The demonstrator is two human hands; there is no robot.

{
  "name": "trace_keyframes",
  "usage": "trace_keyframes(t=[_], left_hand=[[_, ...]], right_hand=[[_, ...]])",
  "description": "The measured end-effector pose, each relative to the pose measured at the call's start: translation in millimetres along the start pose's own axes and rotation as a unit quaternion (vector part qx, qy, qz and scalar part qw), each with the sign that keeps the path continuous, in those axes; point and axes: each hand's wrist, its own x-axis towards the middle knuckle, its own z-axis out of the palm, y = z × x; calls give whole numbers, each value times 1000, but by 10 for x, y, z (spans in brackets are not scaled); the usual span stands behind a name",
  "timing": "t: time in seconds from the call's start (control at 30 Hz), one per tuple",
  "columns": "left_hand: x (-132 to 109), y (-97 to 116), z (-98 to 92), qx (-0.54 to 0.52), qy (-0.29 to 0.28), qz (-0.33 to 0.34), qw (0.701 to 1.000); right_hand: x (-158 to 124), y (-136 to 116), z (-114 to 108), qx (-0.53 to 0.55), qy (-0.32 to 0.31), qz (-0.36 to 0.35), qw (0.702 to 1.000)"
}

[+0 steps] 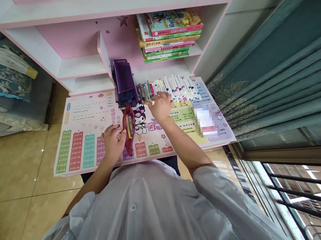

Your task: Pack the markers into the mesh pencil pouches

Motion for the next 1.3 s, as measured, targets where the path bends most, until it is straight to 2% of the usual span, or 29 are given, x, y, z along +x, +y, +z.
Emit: trace_keyframes(t=[0.1, 0.2, 0.5, 0.73, 0.87, 1.0, 1.13, 1.3], left_hand=[[-6, -5, -12, 3, -9, -1, 1000], [-8, -6, -26, 6, -17, -2, 1000], [-4, -11, -27, 4, -20, 4, 1000], [-2, 8, -32, -1, -14, -5, 1000], [0, 20, -34, 0, -11, -10, 1000], [-3, 45, -30, 4, -12, -8, 1000], [-7, 70, -15, 2, -6, -3, 1000], [-15, 53, 0, -5, 7, 1, 1000]], right_hand=[[312, 103, 70, -71, -29, 32, 996], [452, 130, 129, -115, -65, 29, 991], [525, 118, 232, -189, -106, 28, 976], [517, 79, 150, -185, -115, 41, 975], [327, 70, -4, -123, -70, 46, 989], [-63, -27, -188, -21, -42, 41, 998], [-524, -227, -299, 71, -52, -9, 996], [-927, -463, -286, 97, -90, -44, 990]])
